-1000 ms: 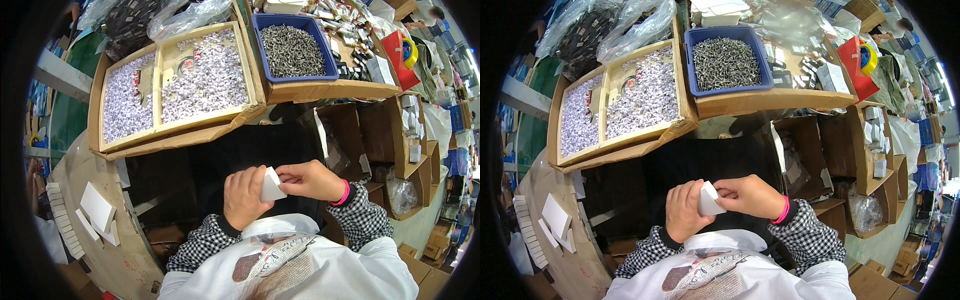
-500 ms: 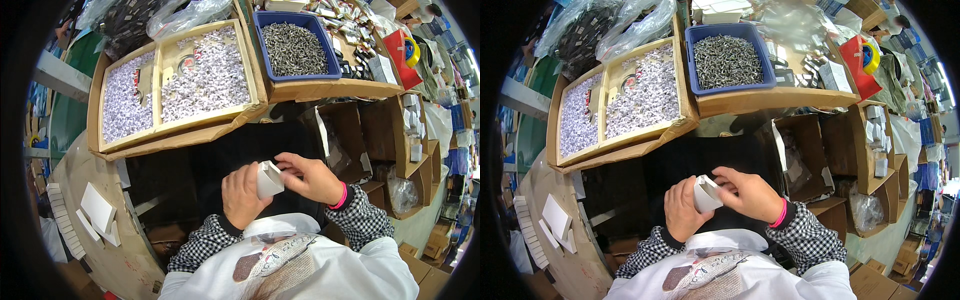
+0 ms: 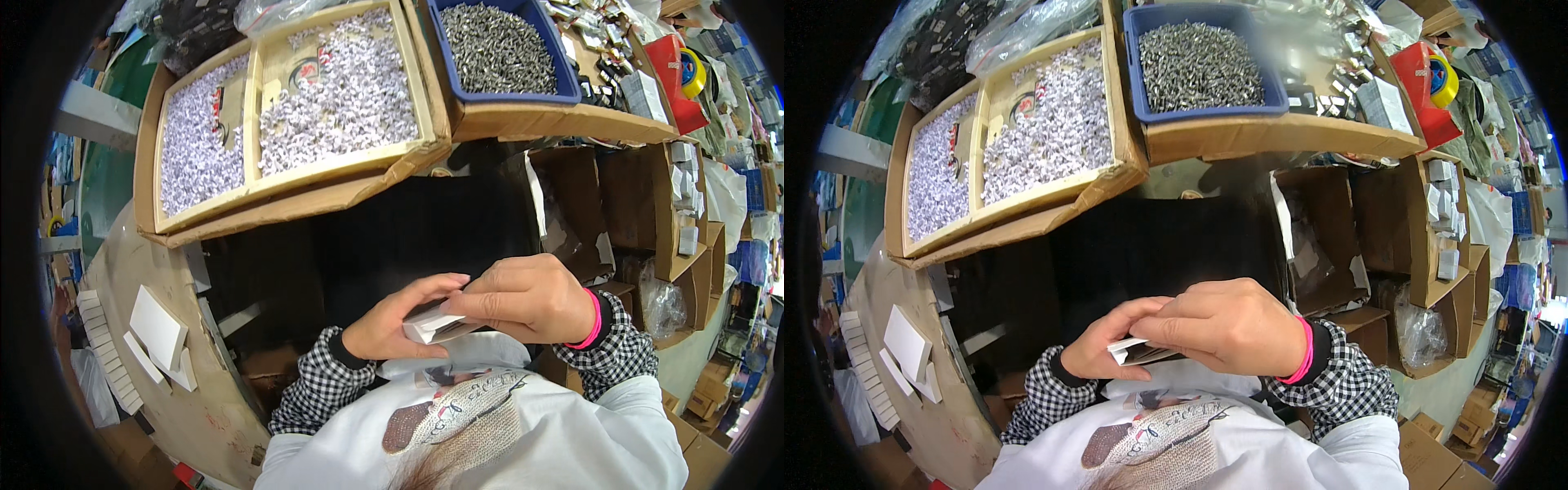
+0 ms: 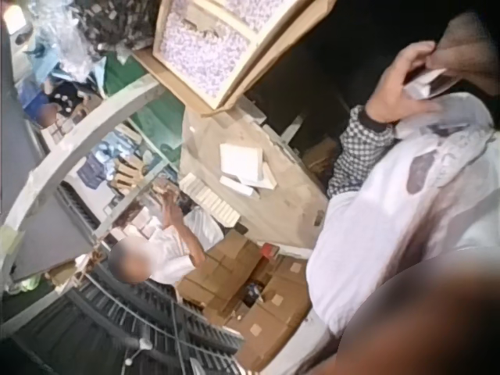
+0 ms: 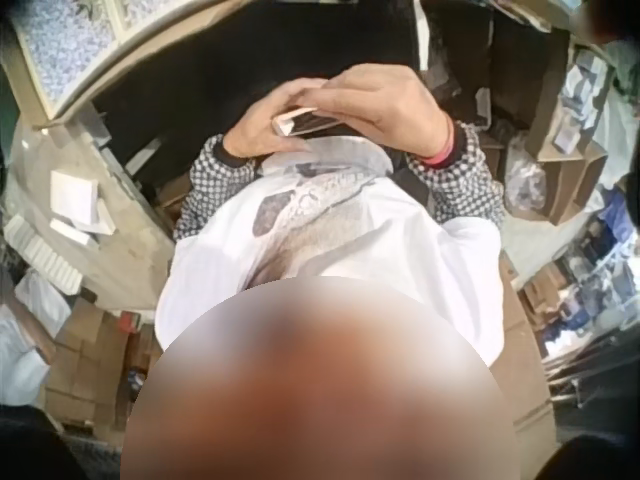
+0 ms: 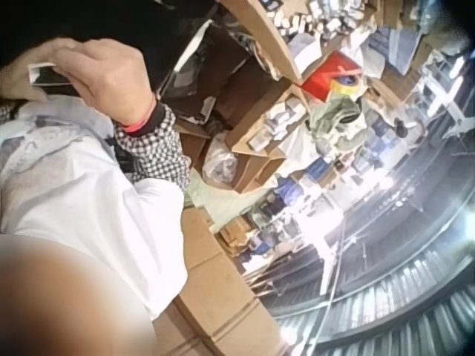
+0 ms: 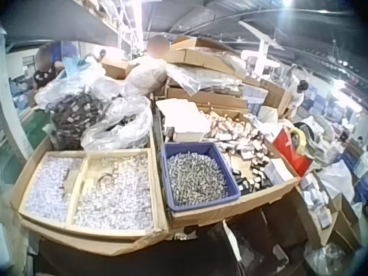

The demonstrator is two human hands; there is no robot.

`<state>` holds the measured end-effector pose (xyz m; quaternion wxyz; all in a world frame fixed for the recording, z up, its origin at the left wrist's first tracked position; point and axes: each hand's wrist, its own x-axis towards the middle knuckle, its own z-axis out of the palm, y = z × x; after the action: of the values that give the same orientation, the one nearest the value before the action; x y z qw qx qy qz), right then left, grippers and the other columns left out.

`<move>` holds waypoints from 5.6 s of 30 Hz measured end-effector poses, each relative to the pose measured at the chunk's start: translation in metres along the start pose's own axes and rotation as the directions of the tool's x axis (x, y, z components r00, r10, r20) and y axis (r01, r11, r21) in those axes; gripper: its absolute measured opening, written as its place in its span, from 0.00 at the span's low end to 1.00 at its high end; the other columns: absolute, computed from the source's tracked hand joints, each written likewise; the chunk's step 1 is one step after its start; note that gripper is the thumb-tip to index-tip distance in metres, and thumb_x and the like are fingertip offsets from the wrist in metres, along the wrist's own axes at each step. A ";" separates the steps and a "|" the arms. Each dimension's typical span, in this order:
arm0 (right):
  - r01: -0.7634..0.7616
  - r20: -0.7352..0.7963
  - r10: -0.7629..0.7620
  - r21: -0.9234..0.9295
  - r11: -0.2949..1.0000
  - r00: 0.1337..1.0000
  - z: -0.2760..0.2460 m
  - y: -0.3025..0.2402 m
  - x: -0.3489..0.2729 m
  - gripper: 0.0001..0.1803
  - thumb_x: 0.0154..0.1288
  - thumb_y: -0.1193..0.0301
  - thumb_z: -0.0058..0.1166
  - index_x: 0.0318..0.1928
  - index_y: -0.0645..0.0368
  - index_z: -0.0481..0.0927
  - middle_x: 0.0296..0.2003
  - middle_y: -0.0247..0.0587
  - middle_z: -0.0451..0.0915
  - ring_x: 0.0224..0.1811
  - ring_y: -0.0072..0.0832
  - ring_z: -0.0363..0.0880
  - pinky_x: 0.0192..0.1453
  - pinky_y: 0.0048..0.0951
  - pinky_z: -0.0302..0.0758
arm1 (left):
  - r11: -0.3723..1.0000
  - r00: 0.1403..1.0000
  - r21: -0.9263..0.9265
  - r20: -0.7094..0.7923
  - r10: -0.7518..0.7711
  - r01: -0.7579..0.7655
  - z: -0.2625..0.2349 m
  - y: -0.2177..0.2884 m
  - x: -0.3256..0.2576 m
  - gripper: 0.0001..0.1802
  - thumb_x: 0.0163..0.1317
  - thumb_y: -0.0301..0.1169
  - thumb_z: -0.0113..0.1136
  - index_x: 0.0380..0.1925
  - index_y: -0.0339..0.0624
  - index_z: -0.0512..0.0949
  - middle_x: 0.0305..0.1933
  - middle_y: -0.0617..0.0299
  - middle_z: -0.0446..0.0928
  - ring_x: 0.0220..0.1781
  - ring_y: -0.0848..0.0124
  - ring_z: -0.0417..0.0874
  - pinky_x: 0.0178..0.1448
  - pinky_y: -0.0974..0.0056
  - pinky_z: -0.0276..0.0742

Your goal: The person repeatedly picks small white rectangular objects and inserts them into a white paper sleeve, then seals the sleeve with tape. The person places the sealed sleeves into a cardboard box and continues the cycle with additional items from nearby trays.

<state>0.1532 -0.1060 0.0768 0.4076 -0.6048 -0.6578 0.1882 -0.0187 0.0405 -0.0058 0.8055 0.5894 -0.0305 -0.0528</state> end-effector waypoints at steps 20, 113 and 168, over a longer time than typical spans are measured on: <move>0.013 0.114 -0.032 0.157 0.988 0.993 -0.002 -0.017 0.007 0.11 0.52 0.74 0.65 0.38 0.59 0.85 0.32 0.38 0.83 0.31 0.29 0.83 0.32 0.25 0.80 | 0.996 0.979 0.092 0.202 -0.018 0.000 0.007 -0.002 0.012 0.32 0.55 0.33 0.66 0.59 0.41 0.66 0.56 0.51 0.70 0.61 0.56 0.70 0.66 0.57 0.63; -0.045 -0.148 0.021 -0.156 0.987 0.989 0.052 -0.022 0.105 0.12 0.48 0.78 0.66 0.36 0.58 0.82 0.29 0.35 0.82 0.26 0.30 0.76 0.30 0.25 0.72 | 0.916 0.884 -0.250 -0.428 0.187 -0.314 -0.025 -0.026 -0.014 0.57 0.47 0.65 0.61 0.68 0.38 0.54 0.64 0.58 0.64 0.60 0.70 0.69 0.56 0.65 0.73; 0.389 0.525 0.065 -0.702 0.597 0.848 0.004 0.057 0.276 0.08 0.58 0.69 0.54 0.34 0.60 0.80 0.31 0.42 0.79 0.36 0.39 0.79 0.43 0.36 0.76 | 0.929 0.899 -0.238 -0.404 0.170 -0.282 -0.025 -0.036 -0.017 0.54 0.51 0.66 0.57 0.66 0.34 0.57 0.59 0.55 0.68 0.52 0.70 0.75 0.53 0.65 0.76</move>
<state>0.2042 0.1677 0.1176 -0.0690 -0.5854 -0.8078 -0.0099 -0.0348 0.0557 -0.0477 0.8746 0.4560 0.0636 0.1520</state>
